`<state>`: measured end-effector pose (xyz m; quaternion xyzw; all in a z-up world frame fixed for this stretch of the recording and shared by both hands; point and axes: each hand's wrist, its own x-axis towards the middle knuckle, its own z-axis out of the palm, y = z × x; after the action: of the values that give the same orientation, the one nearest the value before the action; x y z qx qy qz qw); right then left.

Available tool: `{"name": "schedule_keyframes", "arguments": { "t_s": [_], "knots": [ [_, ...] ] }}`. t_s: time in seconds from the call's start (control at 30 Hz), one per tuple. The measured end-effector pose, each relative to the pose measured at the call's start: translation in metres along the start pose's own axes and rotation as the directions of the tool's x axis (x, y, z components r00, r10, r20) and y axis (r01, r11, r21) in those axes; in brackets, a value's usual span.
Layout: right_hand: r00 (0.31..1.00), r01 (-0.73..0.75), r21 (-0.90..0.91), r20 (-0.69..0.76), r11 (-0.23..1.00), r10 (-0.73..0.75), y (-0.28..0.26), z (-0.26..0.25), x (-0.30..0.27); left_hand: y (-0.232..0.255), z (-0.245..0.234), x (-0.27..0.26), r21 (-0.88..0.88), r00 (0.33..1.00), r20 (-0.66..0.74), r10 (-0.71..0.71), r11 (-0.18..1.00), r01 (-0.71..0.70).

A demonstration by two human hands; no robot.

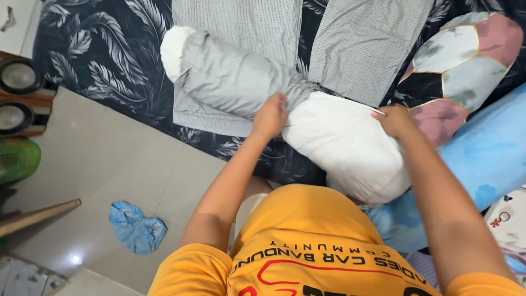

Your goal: The recorder is changing the covers for a bolster and a pillow on a bed.

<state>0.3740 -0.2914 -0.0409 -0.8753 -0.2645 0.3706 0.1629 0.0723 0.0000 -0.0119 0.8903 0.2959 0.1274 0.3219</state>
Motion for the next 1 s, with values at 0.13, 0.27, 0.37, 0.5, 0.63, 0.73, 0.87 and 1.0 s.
{"name": "schedule_keyframes", "arguments": {
  "t_s": [0.13,0.27,0.37,0.5,0.63,0.73,0.87,1.0],
  "knots": [
    [0.932,0.053,-0.450,-0.298,0.891,-0.206,-0.029,0.021,-0.029,-0.065,0.022,-0.036,-0.284,0.966,0.005,-0.258,0.926,0.249],
    [0.640,0.365,-0.469,-0.501,0.804,-0.583,-0.103,0.049,-0.052,-0.108,0.035,-0.051,-0.292,0.948,-0.017,-0.317,0.909,0.298],
    [0.922,0.377,0.360,-0.237,0.853,-0.308,-0.121,0.112,-0.028,-0.103,0.032,-0.051,-0.467,0.830,0.085,-0.551,0.714,0.522],
    [0.864,-0.391,0.836,0.478,0.386,-0.159,-0.173,0.167,-0.008,-0.097,0.036,-0.042,-0.773,0.687,0.292,-0.665,0.259,0.579],
    [0.919,-0.346,0.818,0.394,0.458,-0.009,-0.202,0.192,0.008,-0.096,0.034,-0.042,-0.786,0.667,0.335,-0.665,0.192,0.587],
    [0.941,-0.299,0.783,0.338,0.546,0.030,-0.191,0.211,0.025,-0.089,0.018,-0.044,-0.777,0.670,0.294,-0.682,0.238,0.583],
    [0.948,-0.282,0.818,0.317,0.501,0.016,-0.189,0.210,0.021,-0.097,0.012,-0.045,-0.766,0.657,0.282,-0.700,0.248,0.593],
    [0.937,-0.303,0.820,0.350,0.486,-0.007,-0.192,0.198,0.017,-0.106,0.013,-0.039,-0.717,0.637,0.283,-0.717,0.284,0.637]
  ]
}}
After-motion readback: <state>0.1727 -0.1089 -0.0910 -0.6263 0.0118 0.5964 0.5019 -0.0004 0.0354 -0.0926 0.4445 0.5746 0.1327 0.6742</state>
